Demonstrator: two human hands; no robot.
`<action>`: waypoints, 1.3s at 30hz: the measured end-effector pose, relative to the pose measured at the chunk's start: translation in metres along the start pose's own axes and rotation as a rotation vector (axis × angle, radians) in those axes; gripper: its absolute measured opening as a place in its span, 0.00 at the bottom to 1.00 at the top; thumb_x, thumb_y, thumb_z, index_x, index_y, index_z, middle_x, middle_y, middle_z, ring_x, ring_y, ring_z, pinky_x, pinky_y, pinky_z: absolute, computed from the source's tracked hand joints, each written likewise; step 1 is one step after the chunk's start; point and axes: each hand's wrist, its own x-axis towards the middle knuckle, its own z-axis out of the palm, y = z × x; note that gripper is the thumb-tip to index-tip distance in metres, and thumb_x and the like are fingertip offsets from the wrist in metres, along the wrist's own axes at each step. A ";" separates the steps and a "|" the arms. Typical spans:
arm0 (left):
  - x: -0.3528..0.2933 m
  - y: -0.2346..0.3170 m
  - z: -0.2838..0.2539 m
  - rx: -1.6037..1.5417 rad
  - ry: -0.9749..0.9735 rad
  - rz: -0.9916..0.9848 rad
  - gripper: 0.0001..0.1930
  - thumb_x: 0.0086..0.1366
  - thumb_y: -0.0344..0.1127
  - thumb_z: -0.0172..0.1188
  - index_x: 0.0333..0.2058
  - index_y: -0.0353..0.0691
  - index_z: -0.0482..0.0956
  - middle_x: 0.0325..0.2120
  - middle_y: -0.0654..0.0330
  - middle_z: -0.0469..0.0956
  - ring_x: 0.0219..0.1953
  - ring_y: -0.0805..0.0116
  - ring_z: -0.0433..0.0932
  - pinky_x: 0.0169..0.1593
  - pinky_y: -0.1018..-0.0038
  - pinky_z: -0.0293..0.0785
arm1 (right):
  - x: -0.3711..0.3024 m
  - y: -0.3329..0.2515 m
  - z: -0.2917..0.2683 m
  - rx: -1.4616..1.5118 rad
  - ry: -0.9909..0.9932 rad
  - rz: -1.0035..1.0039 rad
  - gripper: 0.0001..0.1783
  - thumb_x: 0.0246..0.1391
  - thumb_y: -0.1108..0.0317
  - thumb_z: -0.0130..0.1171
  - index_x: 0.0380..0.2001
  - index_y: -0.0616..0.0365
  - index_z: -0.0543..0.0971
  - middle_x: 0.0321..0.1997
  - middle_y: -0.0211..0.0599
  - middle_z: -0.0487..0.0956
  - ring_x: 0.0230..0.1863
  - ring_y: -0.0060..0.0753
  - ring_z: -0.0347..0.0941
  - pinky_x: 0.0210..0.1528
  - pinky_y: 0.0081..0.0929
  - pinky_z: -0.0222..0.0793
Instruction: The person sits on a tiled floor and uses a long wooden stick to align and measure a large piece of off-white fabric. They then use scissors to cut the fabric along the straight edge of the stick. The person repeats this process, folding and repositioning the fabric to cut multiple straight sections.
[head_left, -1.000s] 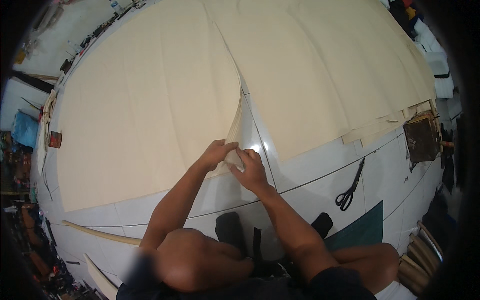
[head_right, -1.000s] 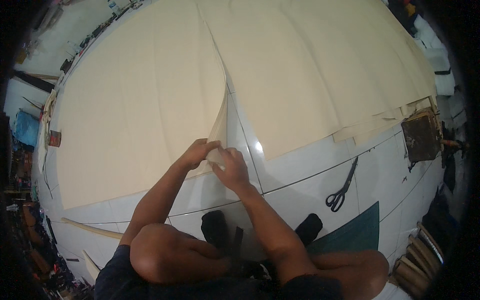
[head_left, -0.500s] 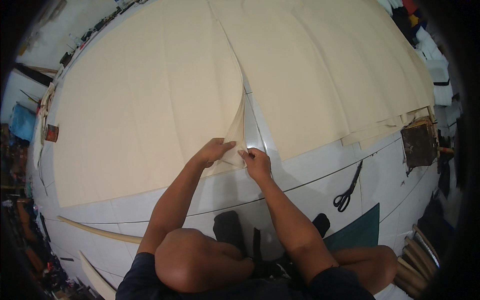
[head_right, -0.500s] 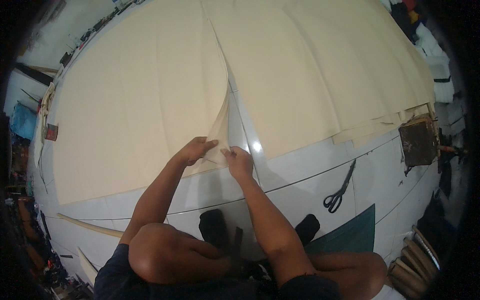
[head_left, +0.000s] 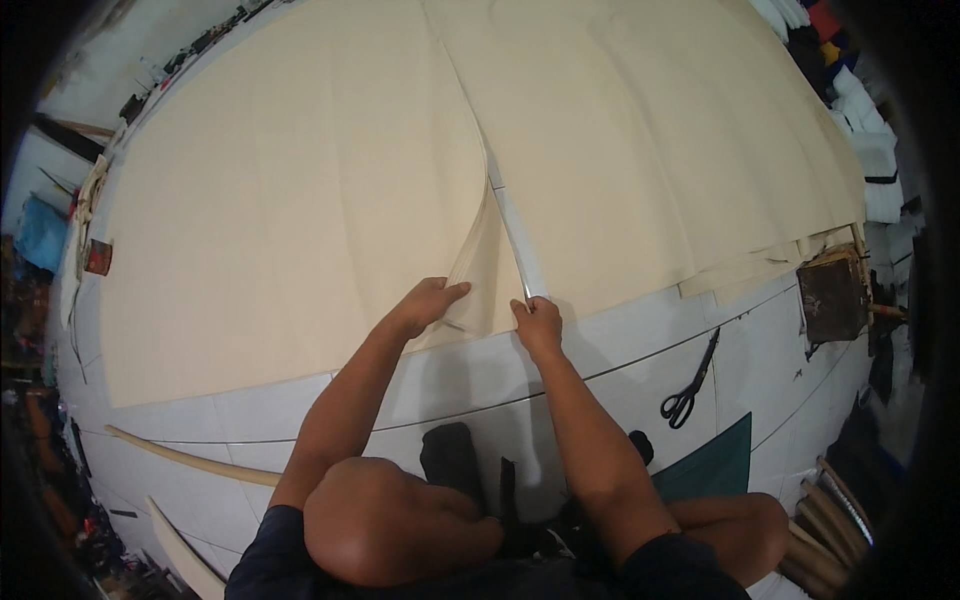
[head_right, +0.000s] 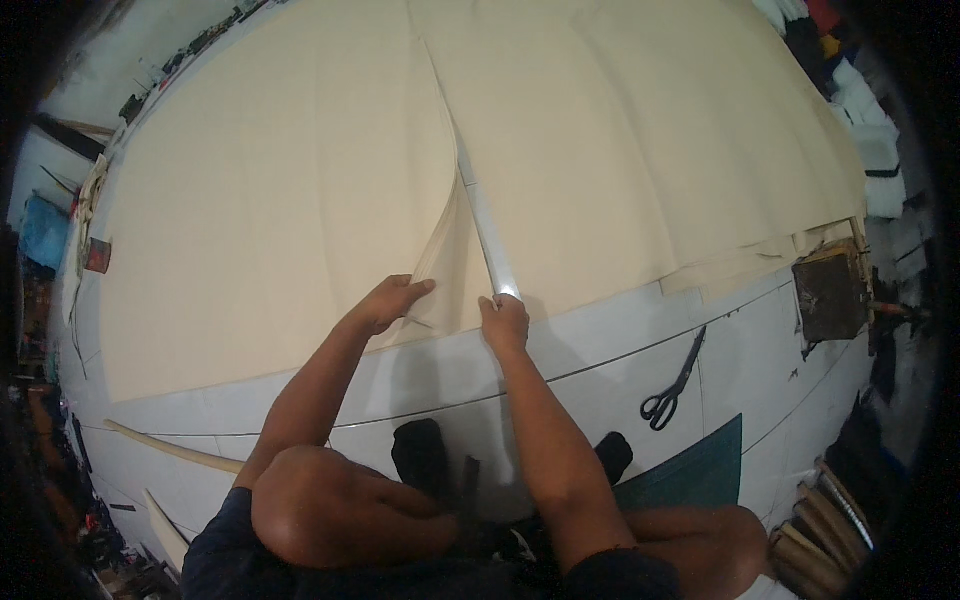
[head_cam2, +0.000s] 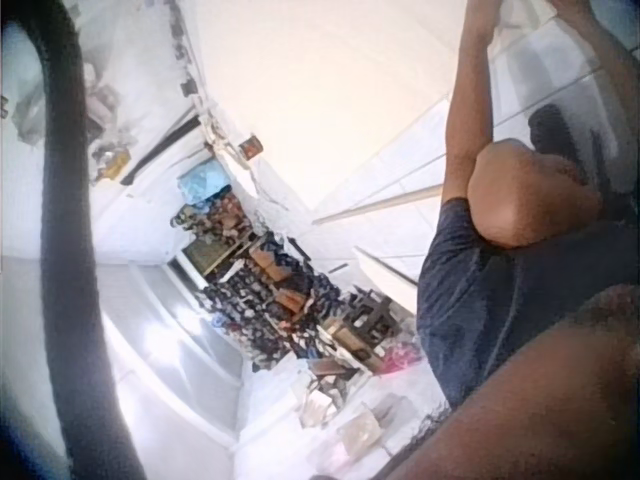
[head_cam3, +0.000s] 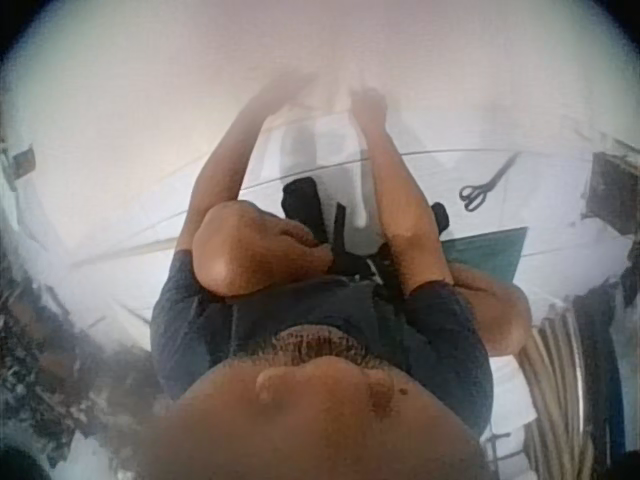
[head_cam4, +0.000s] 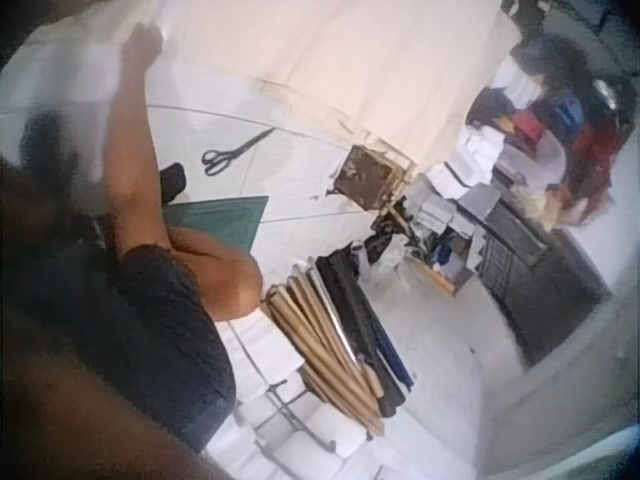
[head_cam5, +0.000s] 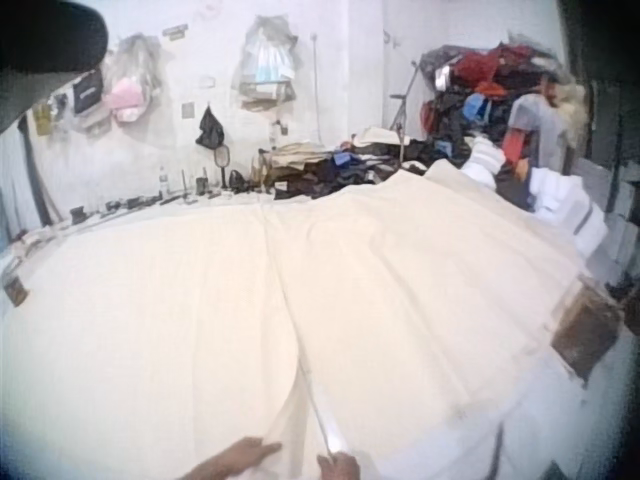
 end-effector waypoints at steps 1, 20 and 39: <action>-0.001 -0.006 -0.004 0.004 0.015 -0.017 0.26 0.68 0.48 0.58 0.47 0.23 0.77 0.39 0.49 0.81 0.41 0.64 0.79 0.46 0.68 0.74 | -0.006 -0.011 -0.004 -0.016 -0.037 0.021 0.23 0.50 0.50 0.70 0.29 0.62 0.79 0.23 0.40 0.77 0.26 0.36 0.75 0.33 0.37 0.71; 0.002 -0.009 -0.007 0.105 0.068 0.007 0.22 0.66 0.49 0.60 0.40 0.29 0.79 0.29 0.59 0.79 0.29 0.71 0.73 0.33 0.73 0.70 | -0.034 -0.061 0.004 0.105 -0.185 -0.184 0.21 0.58 0.52 0.63 0.25 0.62 0.80 0.21 0.38 0.78 0.27 0.27 0.76 0.33 0.29 0.71; 0.003 -0.005 -0.004 0.103 0.030 0.017 0.23 0.66 0.50 0.60 0.41 0.30 0.80 0.31 0.59 0.79 0.31 0.70 0.72 0.36 0.72 0.69 | -0.037 -0.066 0.015 0.047 -0.150 -0.058 0.23 0.47 0.49 0.73 0.34 0.57 0.79 0.30 0.32 0.80 0.32 0.32 0.77 0.37 0.30 0.72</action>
